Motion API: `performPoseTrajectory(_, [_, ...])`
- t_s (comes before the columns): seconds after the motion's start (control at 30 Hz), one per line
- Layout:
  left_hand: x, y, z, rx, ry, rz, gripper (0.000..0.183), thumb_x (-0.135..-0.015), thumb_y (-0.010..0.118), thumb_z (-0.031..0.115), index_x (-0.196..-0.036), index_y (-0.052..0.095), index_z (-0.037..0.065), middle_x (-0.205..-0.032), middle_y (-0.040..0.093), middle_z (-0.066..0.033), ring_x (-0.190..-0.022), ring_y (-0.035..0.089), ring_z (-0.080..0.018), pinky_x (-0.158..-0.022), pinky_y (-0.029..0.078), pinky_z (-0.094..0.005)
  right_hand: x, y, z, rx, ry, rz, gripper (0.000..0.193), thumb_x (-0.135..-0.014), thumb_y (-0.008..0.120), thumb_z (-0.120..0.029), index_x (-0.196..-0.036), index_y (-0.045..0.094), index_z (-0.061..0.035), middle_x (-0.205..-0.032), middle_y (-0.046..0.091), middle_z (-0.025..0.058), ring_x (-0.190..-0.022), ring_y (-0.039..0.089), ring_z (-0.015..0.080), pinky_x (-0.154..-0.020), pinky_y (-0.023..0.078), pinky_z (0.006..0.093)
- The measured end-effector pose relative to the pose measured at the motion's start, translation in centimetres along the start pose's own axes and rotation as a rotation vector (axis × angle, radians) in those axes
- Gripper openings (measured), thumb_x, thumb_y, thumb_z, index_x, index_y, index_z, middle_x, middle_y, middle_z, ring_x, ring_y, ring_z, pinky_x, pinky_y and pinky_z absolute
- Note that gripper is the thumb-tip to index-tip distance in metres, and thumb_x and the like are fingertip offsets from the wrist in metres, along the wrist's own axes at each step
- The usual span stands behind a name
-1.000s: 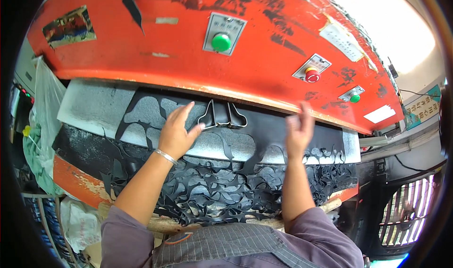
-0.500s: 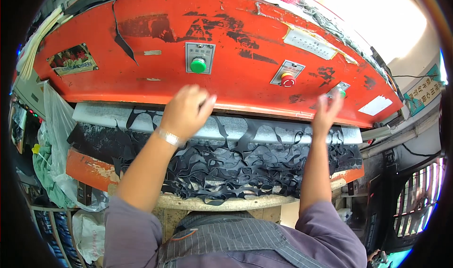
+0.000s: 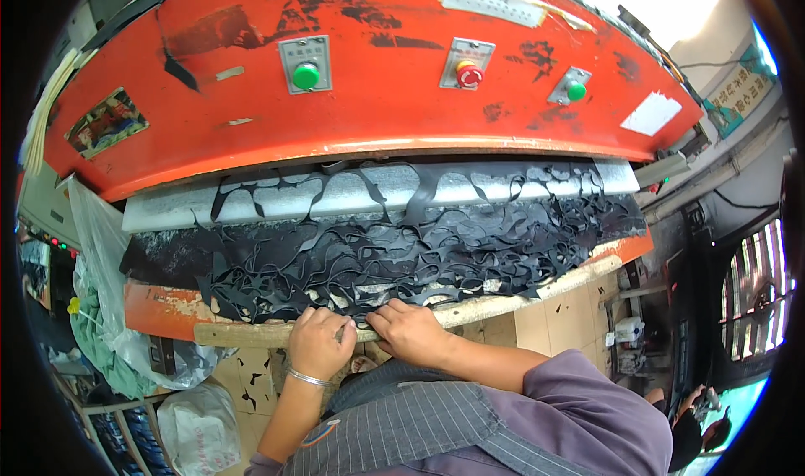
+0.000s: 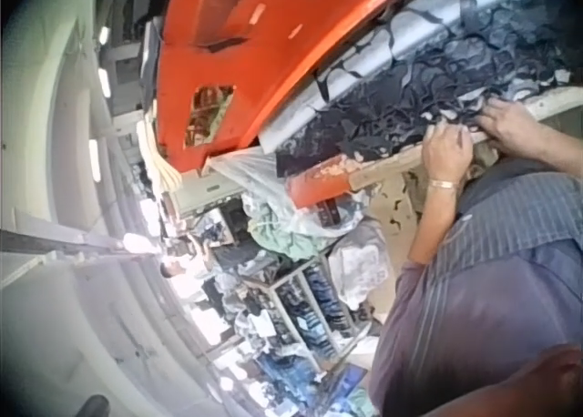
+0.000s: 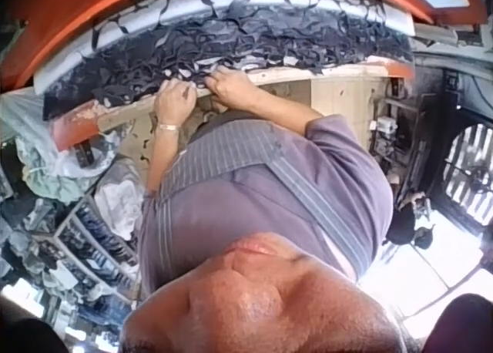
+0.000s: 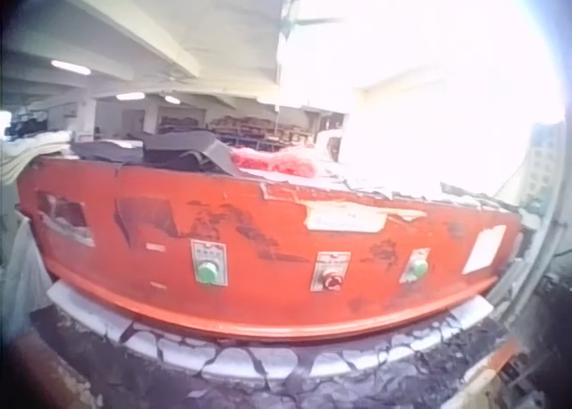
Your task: Using a hydraulic clicker press to cut leather shoe components with metal dies.
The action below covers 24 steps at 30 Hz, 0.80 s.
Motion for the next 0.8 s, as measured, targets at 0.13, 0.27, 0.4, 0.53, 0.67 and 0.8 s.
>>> performPoseTrajectory(0.13, [-0.9,0.1,-0.4,-0.032,0.021,-0.019,0.007,-0.073,0.07,0.015,-0.071,0.07,0.008,-0.071,0.064,-0.0068,-0.068,0.058,-0.0267,-0.064,0.047,-0.0364,-1.0,0.5,0.4,0.021,-0.067,-0.043,0.025,-0.064,0.068,-0.017,-0.084,0.061,-0.0042,-0.08,0.062,0.0074,-0.083,0.06,0.0229,-0.063,0.052,0.0315])
performPoseTrajectory(0.27, [-3.4,0.4,-1.0,0.094,-0.024,-0.244,0.012,-0.073,0.071,0.019,-0.067,0.069,0.008,-0.07,0.066,-0.007,-0.066,0.061,-0.0264,-0.064,0.048,-0.0366,-3.8,-1.0,2.0,-0.085,-0.14,-0.204,0.027,-0.073,0.065,-0.021,-0.094,0.061,-0.0045,-0.08,0.063,0.0086,-0.079,0.062,0.0267,-0.062,0.053,0.0371])
performPoseTrajectory(0.4, [-8.6,0.5,-4.1,0.097,-0.112,-0.492,0.017,-0.077,0.069,0.019,-0.065,0.067,0.006,-0.07,0.066,-0.0088,-0.066,0.063,-0.028,-0.064,0.05,-0.039,-12.3,-4.4,7.6,-0.169,-0.137,-0.112,0.026,-0.073,0.061,-0.018,-0.096,0.062,-0.006,-0.079,0.064,0.0161,-0.079,0.064,0.0359,-0.07,0.051,0.0477])
performPoseTrajectory(0.53, [-17.6,0.1,-6.7,0.113,-0.001,-0.004,0.011,-0.08,0.065,0.011,-0.087,0.068,0.003,-0.09,0.067,-0.0143,-0.084,0.063,-0.0324,-0.078,0.05,-0.0397,-22.2,-4.9,16.0,0.244,0.019,0.088,0.062,-0.077,0.061,-0.011,-0.137,0.045,-0.0171,-0.144,0.035,0.0203,-0.134,0.034,0.0401,-0.095,0.038,0.0646])
performPoseTrajectory(0.67, [-20.7,2.9,-9.4,-0.088,0.079,-0.004,0.043,-0.081,0.065,0.017,-0.12,0.059,-0.001,-0.127,0.056,-0.0198,-0.12,0.051,-0.0379,-0.102,0.038,-0.0456,-26.8,-4.3,18.8,0.345,0.142,-0.137,0.062,-0.075,0.065,-0.014,-0.134,0.05,-0.0253,-0.144,0.035,0.0172,-0.132,0.035,0.0409,-0.094,0.04,0.0627])
performPoseTrajectory(0.8, [-20.6,4.3,-10.6,-0.183,0.077,-0.088,0.053,-0.084,0.063,0.022,-0.13,0.052,-0.001,-0.14,0.046,-0.0192,-0.133,0.038,-0.0378,-0.11,0.028,-0.0487,-26.4,-7.7,20.5,0.116,0.149,-0.101,0.054,-0.069,0.072,-0.02,-0.122,0.062,-0.0257,-0.135,0.044,0.0135,-0.122,0.042,0.037,-0.095,0.046,0.0493])
Point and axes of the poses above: each hand's wrist, its own x-axis away from the middle knuckle, its own y-axis out of the palm, z = x × y, the point moved 10 cm from there along -x, towards the middle knuckle
